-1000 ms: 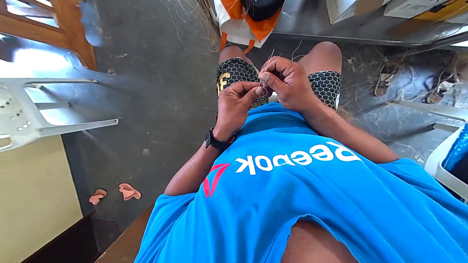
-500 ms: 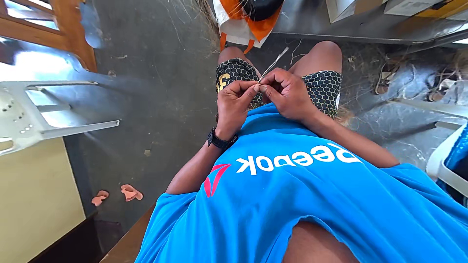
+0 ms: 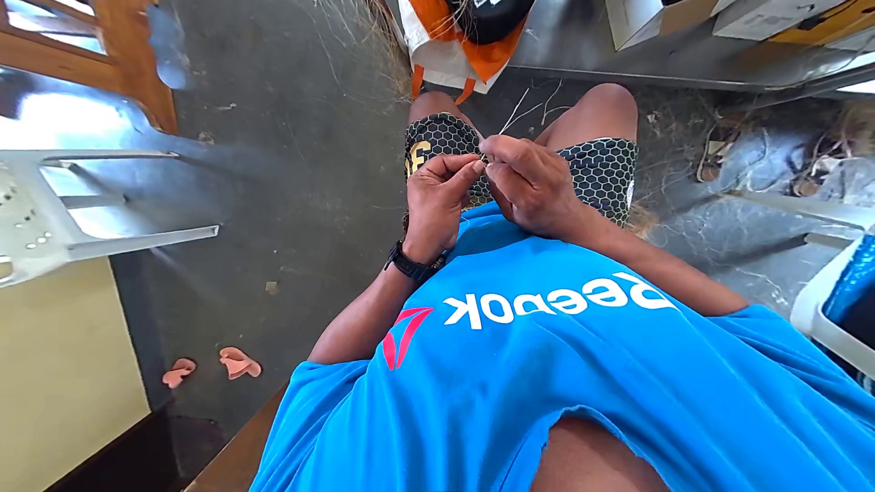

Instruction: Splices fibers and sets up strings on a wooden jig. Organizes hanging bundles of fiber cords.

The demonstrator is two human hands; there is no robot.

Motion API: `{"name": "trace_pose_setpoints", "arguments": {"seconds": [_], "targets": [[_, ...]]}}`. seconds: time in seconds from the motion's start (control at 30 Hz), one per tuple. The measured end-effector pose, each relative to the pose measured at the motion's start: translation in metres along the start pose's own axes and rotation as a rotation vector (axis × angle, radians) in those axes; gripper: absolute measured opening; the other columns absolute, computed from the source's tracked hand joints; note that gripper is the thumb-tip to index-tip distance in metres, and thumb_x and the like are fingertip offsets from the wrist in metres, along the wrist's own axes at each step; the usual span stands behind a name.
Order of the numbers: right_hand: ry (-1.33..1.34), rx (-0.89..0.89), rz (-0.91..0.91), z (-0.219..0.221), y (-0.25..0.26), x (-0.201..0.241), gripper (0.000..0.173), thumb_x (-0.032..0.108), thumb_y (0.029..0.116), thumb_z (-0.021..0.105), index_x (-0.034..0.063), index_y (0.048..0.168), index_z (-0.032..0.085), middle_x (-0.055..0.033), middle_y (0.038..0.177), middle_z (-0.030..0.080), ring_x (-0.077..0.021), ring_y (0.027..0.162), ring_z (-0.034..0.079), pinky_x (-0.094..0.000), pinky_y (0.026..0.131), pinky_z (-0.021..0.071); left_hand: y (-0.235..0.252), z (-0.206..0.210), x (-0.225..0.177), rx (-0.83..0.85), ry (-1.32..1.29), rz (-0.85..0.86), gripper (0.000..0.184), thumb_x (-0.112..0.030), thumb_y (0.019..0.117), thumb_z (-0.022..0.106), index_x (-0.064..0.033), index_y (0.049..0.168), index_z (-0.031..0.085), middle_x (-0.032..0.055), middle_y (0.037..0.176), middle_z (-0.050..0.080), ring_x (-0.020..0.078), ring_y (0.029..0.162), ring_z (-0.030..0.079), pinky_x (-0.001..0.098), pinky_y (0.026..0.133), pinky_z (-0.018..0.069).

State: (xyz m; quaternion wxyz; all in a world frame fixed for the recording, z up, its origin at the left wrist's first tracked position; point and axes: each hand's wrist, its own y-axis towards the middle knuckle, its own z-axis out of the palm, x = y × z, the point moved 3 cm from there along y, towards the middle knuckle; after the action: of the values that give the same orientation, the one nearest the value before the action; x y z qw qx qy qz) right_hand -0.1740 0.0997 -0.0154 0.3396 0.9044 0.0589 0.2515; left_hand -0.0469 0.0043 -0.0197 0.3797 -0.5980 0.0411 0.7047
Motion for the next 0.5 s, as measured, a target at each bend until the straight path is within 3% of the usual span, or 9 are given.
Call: {"name": "trace_pose_setpoints", "arguments": {"seconds": [0.03,0.1,0.2,0.33,0.4,0.5], "targets": [[0.027,0.025,0.003,0.0,0.0,0.0,0.012,0.001,0.1,0.056,-0.0029,0.096,0.067,-0.0203,0.121,0.07,-0.0308,0.105,0.071,-0.0389,0.084,0.0592,0.0,-0.001,0.0,0.006,0.024,0.001,0.006,0.001,0.0917,0.072,-0.0005,0.098,0.072,0.0064,0.083,0.071,0.0053,0.057,0.053,0.0192,0.049,0.0421],[0.079,0.034,0.039,0.002,-0.001,-0.002,0.013,0.002,0.101,0.053,-0.0024,0.096,0.064,-0.0208,0.115,0.071,-0.0301,0.105,0.071,-0.0375,0.081,0.0602,0.001,-0.004,-0.003,0.043,0.138,0.082,0.008,0.0,0.0915,0.073,-0.0004,0.099,0.072,0.0054,0.086,0.072,0.0059,0.063,0.059,0.0204,0.054,0.048],[0.158,-0.004,0.111,0.003,-0.003,-0.004,0.013,0.004,0.1019,0.052,-0.0026,0.097,0.062,-0.02,0.104,0.069,-0.0279,0.098,0.071,-0.0346,0.077,0.0602,-0.005,-0.005,-0.007,0.09,0.408,0.373,0.013,0.001,0.0916,0.074,0.0015,0.104,0.074,0.0064,0.095,0.073,0.008,0.074,0.065,0.0234,0.067,0.0568],[0.233,-0.02,0.171,0.005,-0.007,-0.004,0.01,0.003,0.101,0.054,-0.0039,0.098,0.061,-0.0191,0.103,0.07,-0.0262,0.099,0.071,-0.0336,0.08,0.0603,-0.008,-0.004,-0.012,0.111,0.742,0.742,0.01,-0.001,0.0938,0.071,0.0025,0.102,0.077,0.012,0.096,0.073,0.013,0.086,0.069,0.026,0.077,0.0597],[0.258,-0.005,0.201,0.006,-0.008,-0.004,0.01,0.002,0.1006,0.053,-0.004,0.099,0.061,-0.0191,0.104,0.07,-0.0258,0.101,0.071,-0.034,0.083,0.0604,-0.008,-0.003,-0.014,0.132,0.834,0.744,0.011,-0.003,0.0956,0.069,0.0013,0.102,0.077,0.0119,0.095,0.071,0.0129,0.086,0.068,0.0249,0.078,0.058],[0.313,0.013,0.253,0.006,-0.008,-0.005,0.012,0.005,0.1032,0.051,-0.0036,0.102,0.06,-0.0189,0.106,0.069,-0.025,0.104,0.07,-0.0347,0.087,0.0596,-0.005,-0.003,-0.017,0.201,0.795,0.507,0.012,-0.008,0.0994,0.065,-0.002,0.104,0.074,0.0069,0.098,0.067,0.0084,0.082,0.063,0.0223,0.072,0.0547]]}}
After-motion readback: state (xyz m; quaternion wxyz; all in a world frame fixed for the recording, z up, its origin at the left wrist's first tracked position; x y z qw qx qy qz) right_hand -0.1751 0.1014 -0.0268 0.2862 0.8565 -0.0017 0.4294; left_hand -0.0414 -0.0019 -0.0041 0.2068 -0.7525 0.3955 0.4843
